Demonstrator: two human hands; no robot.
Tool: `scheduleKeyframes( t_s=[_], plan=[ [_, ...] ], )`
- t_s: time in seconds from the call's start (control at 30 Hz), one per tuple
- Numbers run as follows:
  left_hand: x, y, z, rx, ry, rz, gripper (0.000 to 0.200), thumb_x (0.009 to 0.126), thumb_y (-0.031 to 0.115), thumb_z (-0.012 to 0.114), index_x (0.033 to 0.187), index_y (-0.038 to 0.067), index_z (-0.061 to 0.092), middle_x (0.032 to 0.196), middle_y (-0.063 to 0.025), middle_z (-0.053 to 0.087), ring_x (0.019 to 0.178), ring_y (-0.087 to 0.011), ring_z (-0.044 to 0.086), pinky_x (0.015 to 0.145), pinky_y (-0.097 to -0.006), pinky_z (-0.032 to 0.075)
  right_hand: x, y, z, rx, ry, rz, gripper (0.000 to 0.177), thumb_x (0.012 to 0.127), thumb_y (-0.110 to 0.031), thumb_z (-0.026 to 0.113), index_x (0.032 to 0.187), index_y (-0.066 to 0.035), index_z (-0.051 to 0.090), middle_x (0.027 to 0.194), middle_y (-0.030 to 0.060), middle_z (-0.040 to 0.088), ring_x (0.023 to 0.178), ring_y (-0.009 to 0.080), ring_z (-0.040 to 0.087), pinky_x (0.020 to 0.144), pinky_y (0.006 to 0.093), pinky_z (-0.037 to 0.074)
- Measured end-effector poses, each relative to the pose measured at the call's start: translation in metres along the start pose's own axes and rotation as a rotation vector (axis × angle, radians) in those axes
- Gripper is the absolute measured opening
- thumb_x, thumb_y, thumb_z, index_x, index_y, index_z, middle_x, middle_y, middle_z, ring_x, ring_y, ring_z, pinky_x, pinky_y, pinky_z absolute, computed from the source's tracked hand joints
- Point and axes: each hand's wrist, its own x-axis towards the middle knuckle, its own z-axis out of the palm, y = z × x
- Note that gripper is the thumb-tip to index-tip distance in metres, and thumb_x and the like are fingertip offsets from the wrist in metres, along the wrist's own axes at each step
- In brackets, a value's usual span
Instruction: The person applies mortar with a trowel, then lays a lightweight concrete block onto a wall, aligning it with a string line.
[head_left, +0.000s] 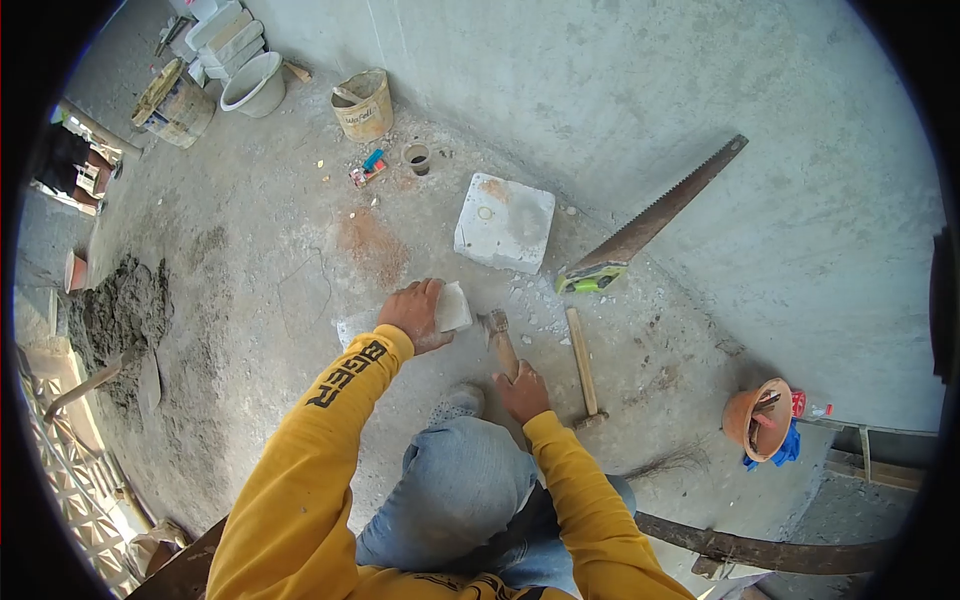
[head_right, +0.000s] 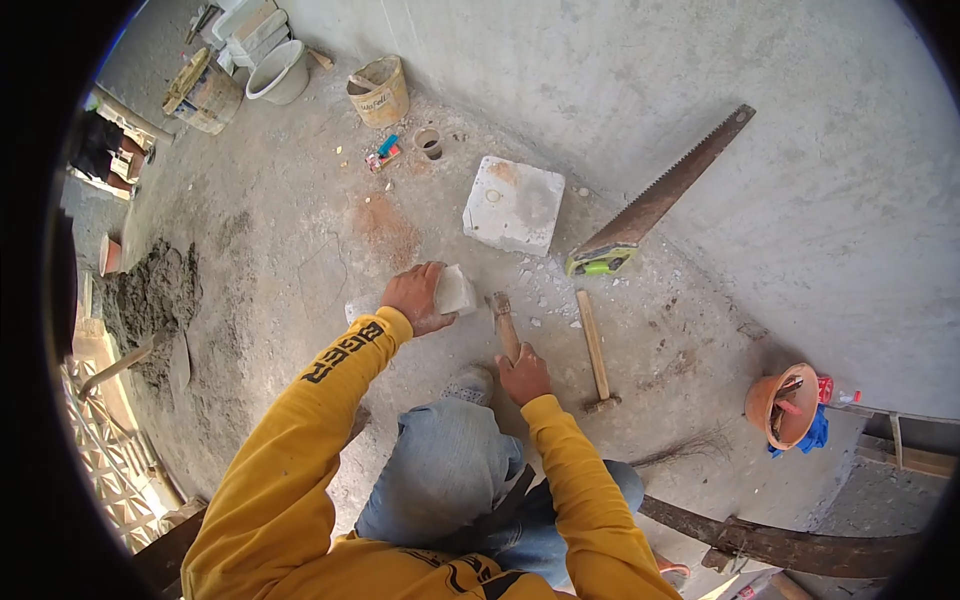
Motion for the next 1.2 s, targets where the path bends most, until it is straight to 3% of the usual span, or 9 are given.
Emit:
scheduleKeyframes(
  t_s=[0.1,0.2,0.4,0.5,0.6,0.7,0.87,1.03,1.2],
  plan=[
    [-0.001,-0.001,0.002,-0.003,-0.019,-0.02,0.09,0.076,0.049,0.084,0.144,0.003,0.047,0.137,-0.02,0.063,0.126,-0.0378,0.063,0.109,-0.0455,0.051,-0.026,0.007,0.005,-0.07,0.046,0.105,0.061,0.096,-0.04,0.068,0.133,0.006,0.052,0.123,0.0335,0.068,0.112,0.0511,0.068,0.1,0.0572,0.053],
    [-0.004,0.008,-0.003,0.01,-0.046,-0.048,0.09,0.076,0.049,0.085,0.144,0.004,0.047,0.138,-0.0199,0.063,0.126,-0.0374,0.063,0.109,-0.0453,0.051,-0.031,0.013,-0.004,-0.156,-0.05,0.19,0.055,0.102,-0.034,0.059,0.144,0.001,0.048,0.137,0.0311,0.061,0.13,0.0483,0.059,0.106,0.0564,0.049],
    [-0.002,0.008,0.008,0.037,-0.001,-0.038,0.094,0.074,0.051,0.086,0.146,0.006,0.046,0.137,-0.0219,0.063,0.126,-0.0383,0.063,0.111,-0.0452,0.05,-0.032,0.057,0.012,-0.177,-0.161,0.202,0.052,0.103,-0.022,0.06,0.149,-0.006,0.044,0.154,0.0271,0.046,0.136,0.0473,0.055,0.109,0.056,0.048],
    [0.002,0.011,0.002,0.064,-0.032,-0.01,0.1,0.071,0.049,0.089,0.149,0.006,0.043,0.142,-0.0212,0.059,0.129,-0.0385,0.061,0.112,-0.0449,0.049,-0.029,0.101,0.054,-0.358,0.025,0.196,0.053,0.102,-0.024,0.061,0.149,-0.007,0.044,0.156,0.0274,0.043,0.138,0.0466,0.053,0.111,0.0556,0.048],
    [-0.008,0.005,0.0,0.142,-0.005,0.067,0.106,0.069,0.047,0.092,0.152,0.006,0.039,0.147,-0.0205,0.055,0.131,-0.0405,0.058,0.112,-0.0456,0.049,-0.043,0.068,-0.018,-0.05,-0.093,0.264,0.051,0.102,-0.025,0.059,0.148,-0.006,0.045,0.155,0.0284,0.045,0.14,0.0466,0.051,0.112,0.0572,0.047],
    [-0.012,-0.001,0.011,0.153,-0.022,0.029,0.111,0.066,0.039,0.096,0.152,0.006,0.034,0.147,-0.0219,0.054,0.131,-0.0431,0.058,0.112,-0.0471,0.049,-0.061,0.06,-0.06,0.173,0.104,0.197,0.052,0.101,-0.026,0.059,0.145,-0.002,0.048,0.149,0.0296,0.051,0.137,0.0473,0.052,0.111,0.0567,0.047],
    [-0.014,0.025,-0.009,0.115,-0.207,-0.096,0.105,0.066,0.025,0.096,0.15,0.003,0.036,0.145,-0.0275,0.057,0.133,-0.0465,0.058,0.114,-0.0498,0.047,-0.194,0.039,-0.146,0.223,0.29,0.143,0.046,0.1,-0.025,0.06,0.139,-0.001,0.052,0.133,0.0279,0.063,0.118,0.048,0.066,0.101,0.054,0.054],
    [-0.068,0.087,-0.103,-0.05,-0.272,-0.082,0.112,0.068,0.023,0.094,0.157,0.001,0.029,0.146,-0.0292,0.057,0.132,-0.0482,0.059,0.114,-0.0499,0.048,-0.41,0.057,-0.203,0.358,0.131,0.624,0.047,0.097,-0.03,0.066,0.134,-0.002,0.059,0.132,0.0248,0.065,0.117,0.0442,0.067,0.101,0.0517,0.054],
    [-0.137,0.181,-0.226,0.078,-0.251,-0.075,0.12,0.065,0.018,0.096,0.16,-0.001,0.024,0.145,-0.0325,0.056,0.133,-0.0487,0.058,0.115,-0.048,0.049,-0.613,-0.013,-0.202,0.567,-0.201,1.036,0.064,0.1,-0.052,0.06,0.139,-0.001,0.062,0.137,0.0252,0.067,0.131,0.0413,0.062,0.111,0.0493,0.048]
  ],
)
